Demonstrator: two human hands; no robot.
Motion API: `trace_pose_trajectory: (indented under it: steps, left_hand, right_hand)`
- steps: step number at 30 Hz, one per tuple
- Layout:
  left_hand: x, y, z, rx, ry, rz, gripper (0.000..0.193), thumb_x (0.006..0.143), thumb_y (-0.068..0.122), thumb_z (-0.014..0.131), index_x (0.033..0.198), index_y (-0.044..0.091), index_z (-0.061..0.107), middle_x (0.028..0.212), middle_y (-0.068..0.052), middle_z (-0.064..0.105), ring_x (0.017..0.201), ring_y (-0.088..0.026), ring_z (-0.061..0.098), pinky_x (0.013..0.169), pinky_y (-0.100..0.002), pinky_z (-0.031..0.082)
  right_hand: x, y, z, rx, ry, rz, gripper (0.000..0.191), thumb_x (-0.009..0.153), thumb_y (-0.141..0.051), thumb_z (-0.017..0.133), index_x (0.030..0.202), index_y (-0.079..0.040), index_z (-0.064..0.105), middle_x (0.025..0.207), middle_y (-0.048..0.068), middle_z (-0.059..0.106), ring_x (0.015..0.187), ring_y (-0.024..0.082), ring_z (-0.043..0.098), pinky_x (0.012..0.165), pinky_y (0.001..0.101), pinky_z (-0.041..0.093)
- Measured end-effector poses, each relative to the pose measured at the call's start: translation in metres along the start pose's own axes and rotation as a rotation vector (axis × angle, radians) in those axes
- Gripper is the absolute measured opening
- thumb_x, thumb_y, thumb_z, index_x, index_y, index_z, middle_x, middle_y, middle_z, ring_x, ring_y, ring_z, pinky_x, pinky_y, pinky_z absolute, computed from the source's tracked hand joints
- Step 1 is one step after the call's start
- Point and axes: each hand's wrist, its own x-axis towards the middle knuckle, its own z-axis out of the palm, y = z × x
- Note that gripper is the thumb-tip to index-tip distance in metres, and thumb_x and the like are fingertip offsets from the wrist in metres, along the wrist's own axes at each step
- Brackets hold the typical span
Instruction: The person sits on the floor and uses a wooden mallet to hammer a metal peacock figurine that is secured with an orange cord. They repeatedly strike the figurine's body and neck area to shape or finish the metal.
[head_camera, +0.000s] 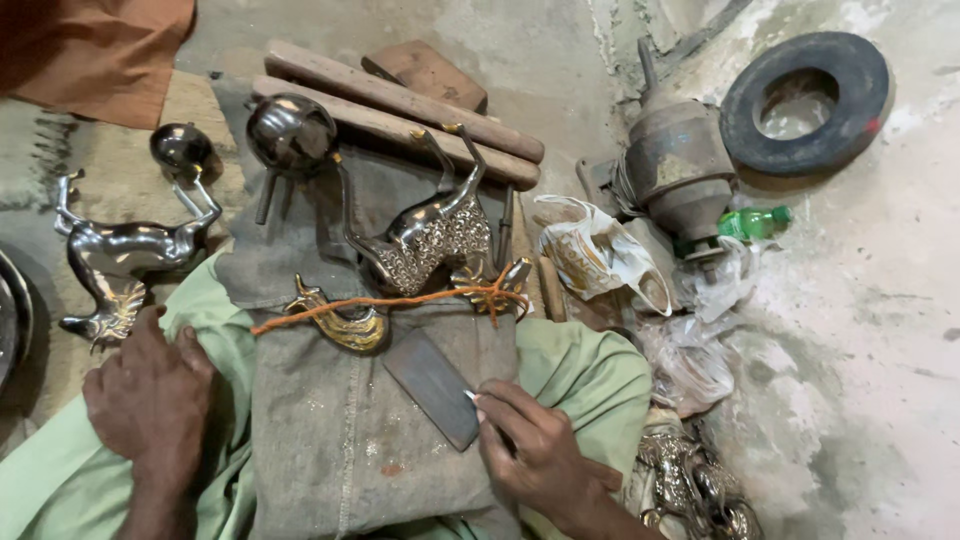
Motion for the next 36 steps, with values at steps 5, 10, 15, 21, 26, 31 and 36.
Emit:
trace_pose_trajectory:
  steps: [5,10,15,21,26,31,36]
  left_hand:
    - [-0.013,-0.01,0.03,0.015,-0.039,-0.03,0.027,0.113,0.036,0.059,0.131,0.015,0.064,0.104,-0.007,0.075,0.092,-0.024,0.07,0.092,-0.037,0.048]
    - [-0.008,-0.015,0.052,-0.013,-0.073,-0.045,0.031,0.112,0.039,0.06,0.131,0.014,0.064,0.103,-0.008,0.076,0.091,-0.025,0.071,0.098,-0.04,0.049]
    - [-0.012,-0.022,0.052,-0.026,-0.08,-0.049,0.029,0.113,0.036,0.058,0.132,0.014,0.063,0.106,-0.009,0.076,0.095,-0.026,0.07,0.096,-0.039,0.048]
    - [-0.014,-0.017,0.048,-0.002,-0.035,-0.038,0.027,0.113,0.036,0.058,0.13,0.016,0.064,0.105,-0.007,0.076,0.094,-0.025,0.07,0.096,-0.039,0.048]
    - [-0.012,-0.02,0.048,0.002,0.028,-0.014,0.027,0.109,0.033,0.055,0.129,0.016,0.064,0.106,-0.005,0.075,0.093,-0.024,0.07,0.093,-0.037,0.049]
    - [-0.021,-0.01,0.042,0.113,0.043,0.036,0.021,0.114,0.035,0.057,0.124,0.018,0.066,0.102,-0.002,0.075,0.088,-0.02,0.07,0.088,-0.034,0.049]
    - [-0.017,-0.003,0.046,0.132,0.118,0.091,0.022,0.111,0.031,0.051,0.12,0.017,0.065,0.105,0.0,0.073,0.089,-0.018,0.069,0.082,-0.031,0.047]
  right_hand:
    - [0.035,-0.002,0.011,-0.004,-0.063,-0.021,0.022,0.083,0.002,0.074,0.105,0.0,0.073,0.109,0.015,0.075,0.086,0.031,0.077,0.067,0.0348,0.062]
    - [0.012,-0.01,-0.013,0.017,-0.108,-0.009,0.024,0.083,0.001,0.072,0.107,0.001,0.07,0.111,0.014,0.072,0.091,0.027,0.079,0.072,0.0323,0.066]
    - [0.042,-0.004,0.025,-0.027,-0.055,-0.031,0.02,0.084,0.001,0.075,0.104,-0.001,0.073,0.111,0.014,0.074,0.082,0.03,0.076,0.068,0.0351,0.062]
    - [-0.013,0.004,0.002,-0.025,-0.092,-0.019,0.022,0.084,0.0,0.071,0.106,0.0,0.07,0.113,0.014,0.072,0.082,0.027,0.077,0.066,0.0334,0.063]
    - [0.045,-0.025,0.014,-0.091,-0.119,-0.061,0.025,0.078,-0.001,0.071,0.104,0.001,0.07,0.112,0.015,0.071,0.075,0.028,0.074,0.056,0.0352,0.057]
    - [0.034,-0.017,0.015,-0.072,-0.052,-0.105,0.028,0.08,-0.001,0.07,0.108,0.0,0.069,0.118,0.014,0.071,0.082,0.031,0.073,0.067,0.037,0.059]
    - [0.006,-0.011,-0.006,-0.087,-0.061,-0.071,0.031,0.076,-0.004,0.071,0.107,0.0,0.071,0.115,0.015,0.071,0.083,0.028,0.075,0.069,0.0372,0.063]
